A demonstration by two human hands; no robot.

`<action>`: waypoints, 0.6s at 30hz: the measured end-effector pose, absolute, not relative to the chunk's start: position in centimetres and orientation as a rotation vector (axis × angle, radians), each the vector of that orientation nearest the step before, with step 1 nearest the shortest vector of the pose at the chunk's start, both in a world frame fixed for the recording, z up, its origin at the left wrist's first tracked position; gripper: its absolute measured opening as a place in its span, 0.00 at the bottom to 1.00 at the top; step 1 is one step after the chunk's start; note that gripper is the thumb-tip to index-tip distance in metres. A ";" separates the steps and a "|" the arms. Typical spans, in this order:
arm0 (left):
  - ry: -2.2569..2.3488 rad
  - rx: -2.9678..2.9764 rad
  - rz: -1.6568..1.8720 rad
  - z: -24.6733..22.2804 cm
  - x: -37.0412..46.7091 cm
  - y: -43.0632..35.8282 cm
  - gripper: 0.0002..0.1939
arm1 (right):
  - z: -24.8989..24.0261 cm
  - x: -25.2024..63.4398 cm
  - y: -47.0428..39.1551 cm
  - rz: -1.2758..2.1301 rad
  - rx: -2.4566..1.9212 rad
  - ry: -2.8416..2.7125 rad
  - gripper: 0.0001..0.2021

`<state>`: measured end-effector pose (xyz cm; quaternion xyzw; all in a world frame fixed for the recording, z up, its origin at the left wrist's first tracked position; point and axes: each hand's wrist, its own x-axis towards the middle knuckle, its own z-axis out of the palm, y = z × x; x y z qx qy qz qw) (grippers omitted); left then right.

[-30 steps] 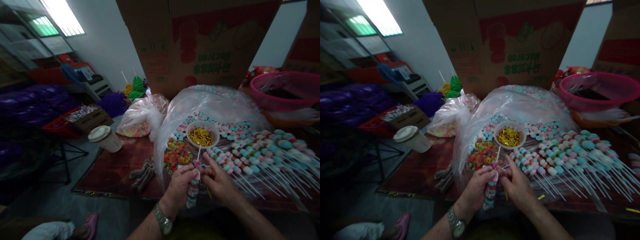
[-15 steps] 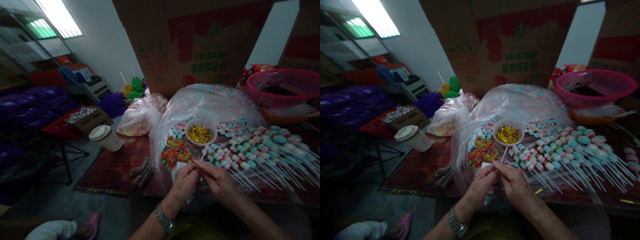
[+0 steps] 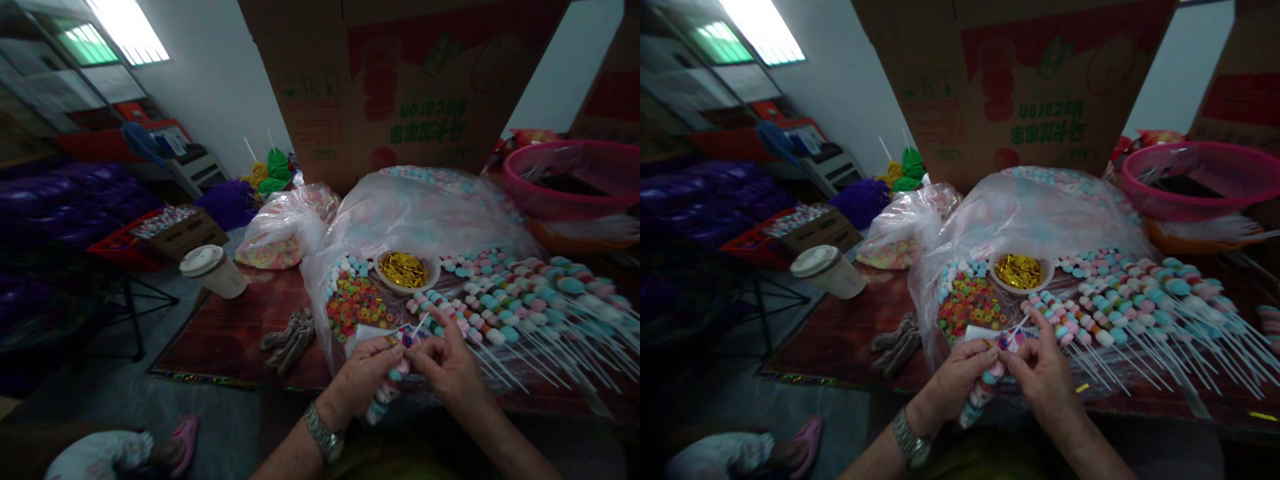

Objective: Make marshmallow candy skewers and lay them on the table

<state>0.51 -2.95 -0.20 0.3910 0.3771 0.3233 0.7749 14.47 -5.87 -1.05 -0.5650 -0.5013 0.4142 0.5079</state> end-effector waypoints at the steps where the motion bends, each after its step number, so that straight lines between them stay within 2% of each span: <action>1: 0.776 0.785 0.680 -0.1 0.5 -3.0 0.18 | -1.2 14.4 -6.1 1.040 -1.303 -1.137 0.40; 3: 0.719 0.694 0.682 0.1 0.7 -3.1 0.17 | -1.4 14.4 -6.4 1.087 -1.207 -1.021 0.44; 5: 0.715 0.712 0.703 0.3 0.8 -3.2 0.16 | -1.3 14.8 -6.4 1.152 -1.158 -0.971 0.42; 6: 0.723 0.754 0.701 0.4 0.8 -3.2 0.15 | -1.1 15.2 -6.3 1.215 -1.143 -0.996 0.37; 9: 0.710 0.811 0.625 0.6 0.7 -3.1 0.13 | 0.3 16.7 -5.9 1.381 -1.113 -1.327 0.13; 10: 0.689 0.780 0.587 0.6 0.6 -3.2 0.13 | 1.0 17.2 -5.8 1.394 -1.094 -1.474 0.11; 15: 0.580 0.579 0.446 0.9 0.8 -3.4 0.13 | 2.9 18.4 -5.0 1.372 -0.918 -1.898 0.11; 18: 0.572 0.503 0.564 1.0 1.0 -3.4 0.19 | 2.2 17.8 -5.1 1.146 -1.048 -1.900 0.13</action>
